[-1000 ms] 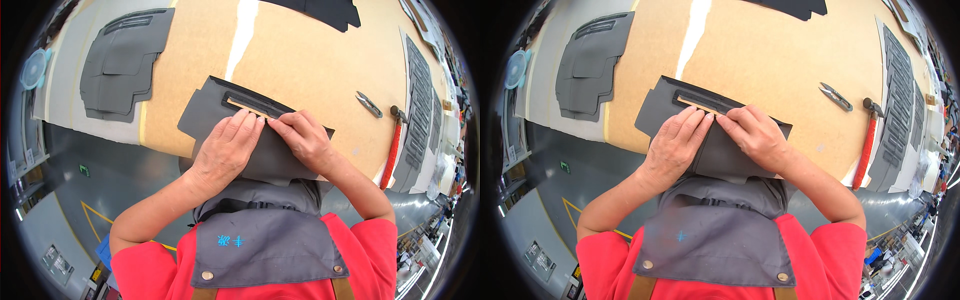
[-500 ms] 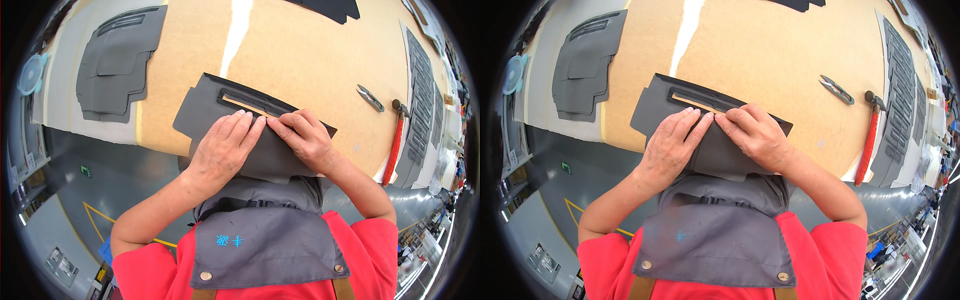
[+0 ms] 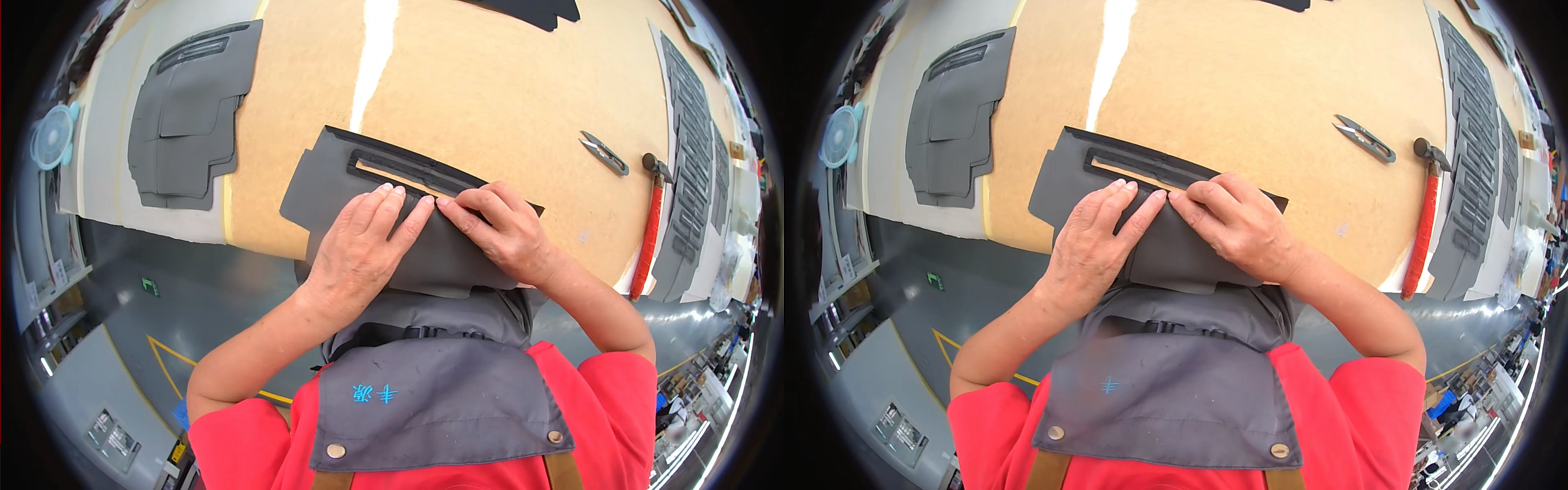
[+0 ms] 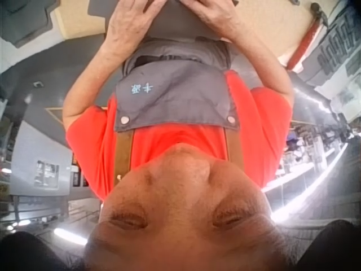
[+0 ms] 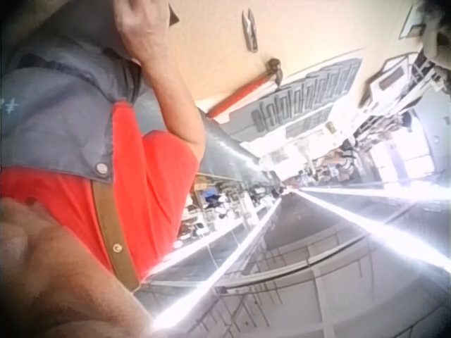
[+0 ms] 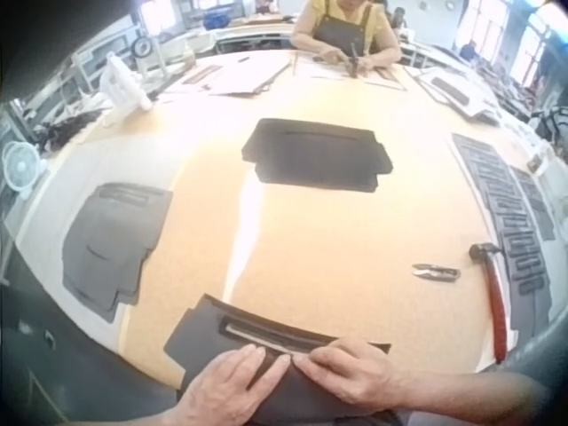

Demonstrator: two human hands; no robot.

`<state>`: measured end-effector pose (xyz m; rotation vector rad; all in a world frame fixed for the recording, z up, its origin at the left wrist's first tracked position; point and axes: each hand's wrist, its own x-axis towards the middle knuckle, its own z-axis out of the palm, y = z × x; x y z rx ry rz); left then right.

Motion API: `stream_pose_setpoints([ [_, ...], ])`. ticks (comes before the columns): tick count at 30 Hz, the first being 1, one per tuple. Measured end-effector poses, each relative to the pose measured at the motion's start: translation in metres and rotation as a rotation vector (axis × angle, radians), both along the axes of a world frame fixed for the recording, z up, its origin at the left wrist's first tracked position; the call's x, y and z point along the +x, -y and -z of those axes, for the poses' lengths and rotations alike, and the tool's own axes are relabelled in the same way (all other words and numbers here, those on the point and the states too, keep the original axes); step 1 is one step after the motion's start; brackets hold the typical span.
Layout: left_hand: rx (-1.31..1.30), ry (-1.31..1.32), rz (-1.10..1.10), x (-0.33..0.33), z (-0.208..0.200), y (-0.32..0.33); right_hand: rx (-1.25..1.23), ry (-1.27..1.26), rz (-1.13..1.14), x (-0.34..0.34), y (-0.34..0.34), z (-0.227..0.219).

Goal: Assembling leather pieces using adhesive strips and a hammer for reinforcement.

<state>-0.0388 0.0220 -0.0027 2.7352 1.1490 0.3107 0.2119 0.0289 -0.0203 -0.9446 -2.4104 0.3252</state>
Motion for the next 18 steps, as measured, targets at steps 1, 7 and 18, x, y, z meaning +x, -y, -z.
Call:
stream_pose_setpoints([
  [1,-0.016,-0.005,0.002,-0.001,-0.002,0.0,-0.024,0.0,0.018,0.0,0.001,0.0],
  [7,-0.004,-0.057,0.013,0.001,-0.007,0.001,-0.109,-0.109,0.113,0.003,0.009,0.008],
  [18,0.005,-0.083,-0.001,0.015,-0.005,0.009,0.027,-0.017,-0.019,0.01,0.005,0.003],
])
